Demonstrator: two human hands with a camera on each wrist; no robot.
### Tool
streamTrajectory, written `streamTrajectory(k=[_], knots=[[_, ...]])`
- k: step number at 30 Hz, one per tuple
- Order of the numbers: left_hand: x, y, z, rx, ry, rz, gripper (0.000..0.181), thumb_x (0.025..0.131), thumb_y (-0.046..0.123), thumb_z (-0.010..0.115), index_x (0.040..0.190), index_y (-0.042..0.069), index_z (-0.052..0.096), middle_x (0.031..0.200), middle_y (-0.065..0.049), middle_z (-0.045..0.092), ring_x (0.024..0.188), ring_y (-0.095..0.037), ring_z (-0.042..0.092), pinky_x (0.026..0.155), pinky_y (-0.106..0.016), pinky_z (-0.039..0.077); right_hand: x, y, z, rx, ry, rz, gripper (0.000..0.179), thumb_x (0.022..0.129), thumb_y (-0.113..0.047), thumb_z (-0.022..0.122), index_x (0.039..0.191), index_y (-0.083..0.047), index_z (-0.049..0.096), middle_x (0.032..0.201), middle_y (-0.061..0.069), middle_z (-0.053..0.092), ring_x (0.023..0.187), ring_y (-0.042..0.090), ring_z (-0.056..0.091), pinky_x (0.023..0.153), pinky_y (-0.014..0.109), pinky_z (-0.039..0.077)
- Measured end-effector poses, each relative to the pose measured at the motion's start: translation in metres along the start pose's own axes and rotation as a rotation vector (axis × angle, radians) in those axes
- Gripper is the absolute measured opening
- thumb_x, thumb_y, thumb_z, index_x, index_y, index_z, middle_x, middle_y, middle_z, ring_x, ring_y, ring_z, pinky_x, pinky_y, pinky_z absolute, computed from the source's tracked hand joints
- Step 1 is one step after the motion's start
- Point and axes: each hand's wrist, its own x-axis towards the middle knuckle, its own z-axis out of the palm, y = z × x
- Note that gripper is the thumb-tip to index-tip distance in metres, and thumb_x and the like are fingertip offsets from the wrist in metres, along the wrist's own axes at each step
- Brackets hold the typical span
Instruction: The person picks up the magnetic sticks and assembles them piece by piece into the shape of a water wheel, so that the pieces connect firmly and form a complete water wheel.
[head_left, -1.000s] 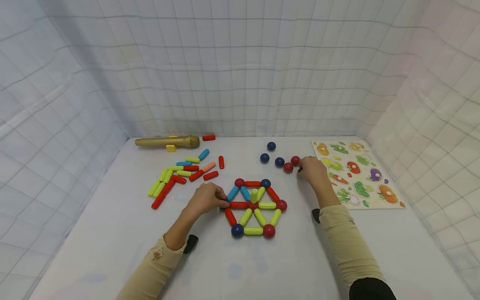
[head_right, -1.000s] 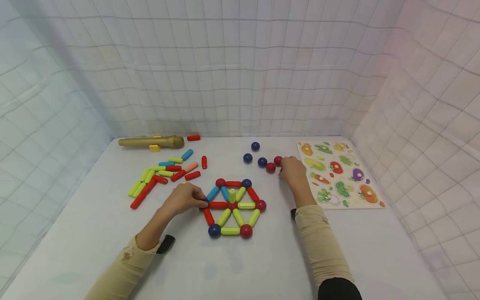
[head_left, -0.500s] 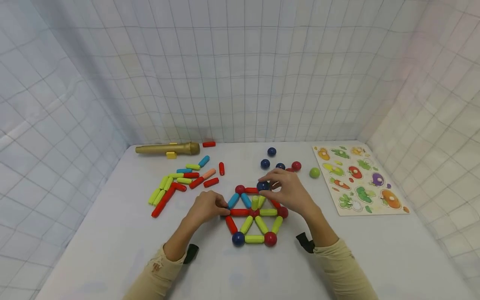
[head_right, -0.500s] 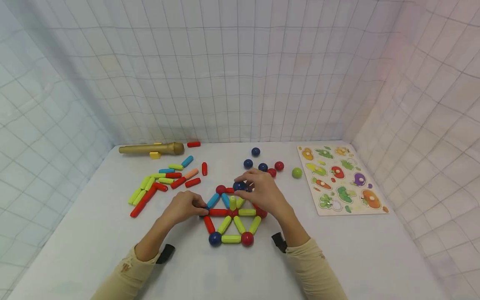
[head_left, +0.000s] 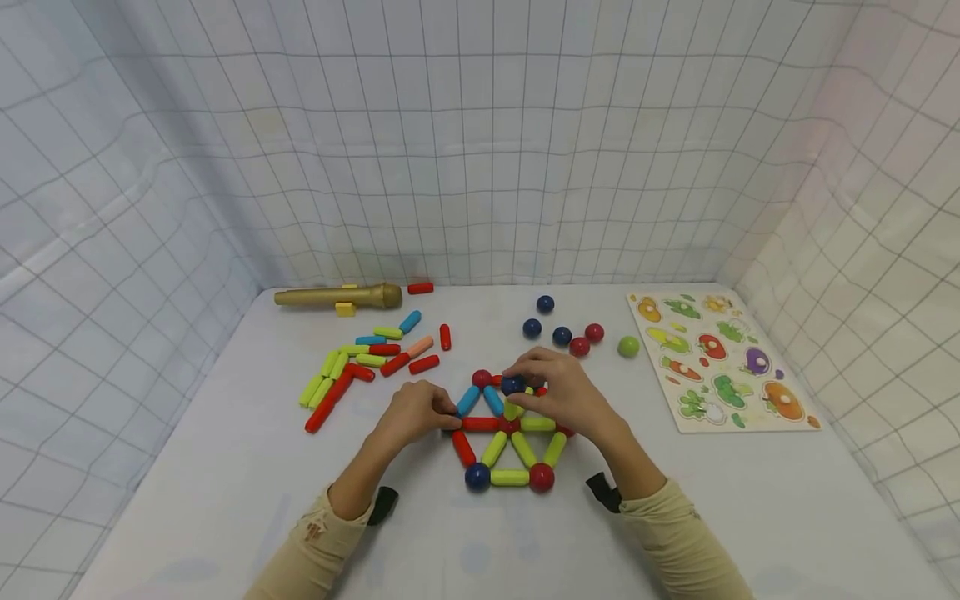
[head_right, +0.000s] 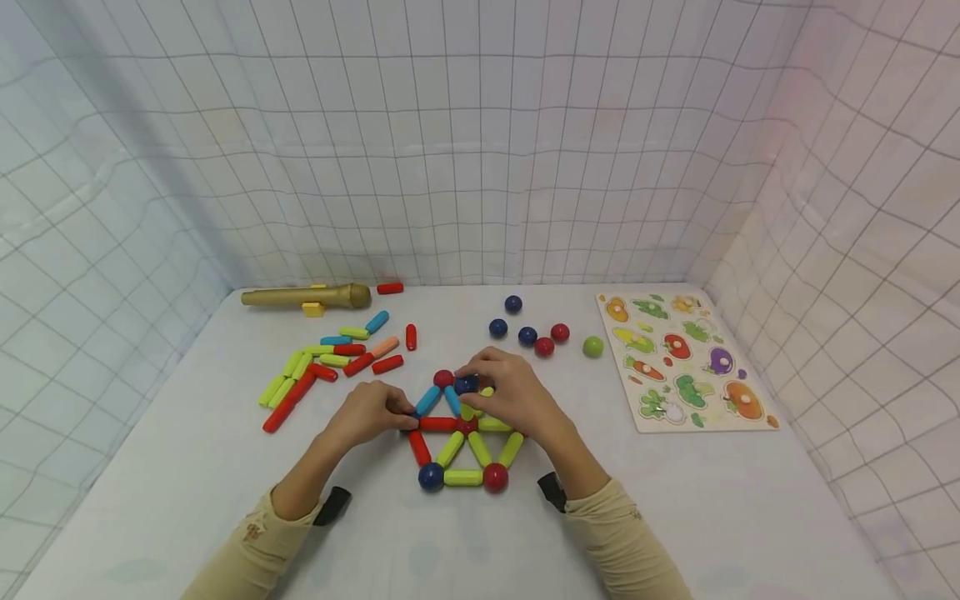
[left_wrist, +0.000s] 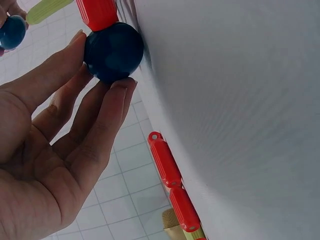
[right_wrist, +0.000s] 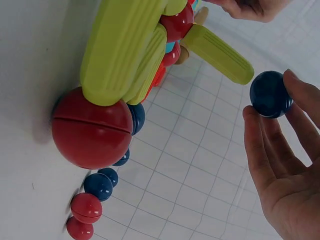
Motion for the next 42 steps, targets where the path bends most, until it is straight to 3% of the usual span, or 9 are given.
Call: streamTrajectory(k=[6,13,19,22,28,33,38,40,42], knots=[[0.0,0.001,0.0,0.005,-0.004,0.007,0.015,0.079,0.021,0.081,0.09,0.011,0.077,0.078,0.003,0.072,0.073,-0.014,0.057,0.066,-0.026,0.049,-0.001,-0.002,0.0,-0.089,-0.04,-0.013,0.029,0.079,-0.017,0.081,0.107,-0.012,0.074,0.104,0.003,0.068,0.093,0.016,0.063,0.078,0.027,0.055],[-0.007,0.011,0.002,0.059,-0.021,-0.012,0.014,0.078,0.023,0.082,0.083,0.012,0.075,0.072,0.003,0.067,0.073,-0.015,0.054,0.063,-0.025,0.043,-0.004,-0.004,-0.001,-0.102,-0.062,0.041,0.029,0.081,-0.021,0.08,0.108,-0.013,0.074,0.108,0.004,0.065,0.097,0.018,0.062,0.082,0.032,0.056],[-0.011,0.018,0.001,0.103,-0.1,-0.021,0.018,0.079,0.028,0.081,0.079,0.012,0.072,0.067,0.001,0.061,0.068,-0.016,0.052,0.059,-0.024,0.041,-0.007,-0.005,-0.003,-0.085,-0.075,0.042,0.028,0.081,-0.02,0.079,0.108,-0.012,0.073,0.102,0.003,0.064,0.089,0.017,0.06,0.076,0.036,0.057],[0.001,0.014,-0.01,0.121,-0.11,-0.036,0.023,0.081,0.034,0.078,0.079,0.012,0.07,0.067,-0.001,0.061,0.066,-0.016,0.053,0.057,-0.024,0.041,-0.007,-0.007,-0.004,-0.08,-0.085,0.038,0.035,0.081,-0.02,0.08,0.113,-0.011,0.07,0.103,0.002,0.066,0.089,0.016,0.061,0.077,0.036,0.057],[0.054,0.0,-0.037,0.245,0.129,-0.044,0.024,0.085,0.025,0.075,0.101,0.006,0.071,0.095,-0.011,0.069,0.082,-0.023,0.058,0.069,-0.032,0.049,-0.006,-0.009,-0.006,-0.052,-0.085,0.087,0.042,0.079,-0.018,0.081,0.116,-0.007,0.064,0.106,0.005,0.069,0.094,0.018,0.065,0.083,0.037,0.057],[0.08,-0.015,-0.038,0.315,0.07,-0.075,0.038,0.086,0.018,0.075,0.12,0.003,0.066,0.107,-0.012,0.066,0.095,-0.025,0.057,0.082,-0.036,0.052,-0.006,-0.01,-0.003,-0.025,-0.106,0.076,0.032,0.079,-0.019,0.081,0.106,-0.009,0.068,0.101,0.002,0.068,0.09,0.018,0.064,0.081,0.034,0.057],[0.076,-0.016,-0.038,0.262,0.078,-0.075,0.037,0.087,0.019,0.073,0.12,0.003,0.065,0.106,-0.013,0.066,0.093,-0.026,0.058,0.08,-0.035,0.054,-0.004,-0.01,-0.003,-0.053,-0.108,0.04,0.028,0.078,-0.021,0.082,0.1,-0.01,0.07,0.098,0.0,0.066,0.089,0.018,0.064,0.077,0.027,0.056],[0.068,-0.012,-0.039,0.147,0.105,-0.047,0.036,0.088,0.021,0.072,0.119,0.003,0.065,0.107,-0.014,0.068,0.094,-0.026,0.06,0.08,-0.035,0.054,-0.004,-0.009,-0.003,-0.066,-0.112,0.038,0.027,0.078,-0.021,0.082,0.1,-0.011,0.069,0.097,-0.001,0.065,0.089,0.017,0.064,0.077,0.027,0.056],[0.057,-0.004,-0.039,-0.071,0.077,-0.023,0.04,0.089,0.025,0.071,0.122,0.004,0.062,0.113,-0.015,0.068,0.098,-0.026,0.063,0.086,-0.037,0.054,-0.003,-0.009,-0.004,-0.071,-0.12,0.043,0.027,0.078,-0.022,0.082,0.1,-0.011,0.069,0.096,-0.001,0.065,0.088,0.016,0.063,0.076,0.027,0.055]])
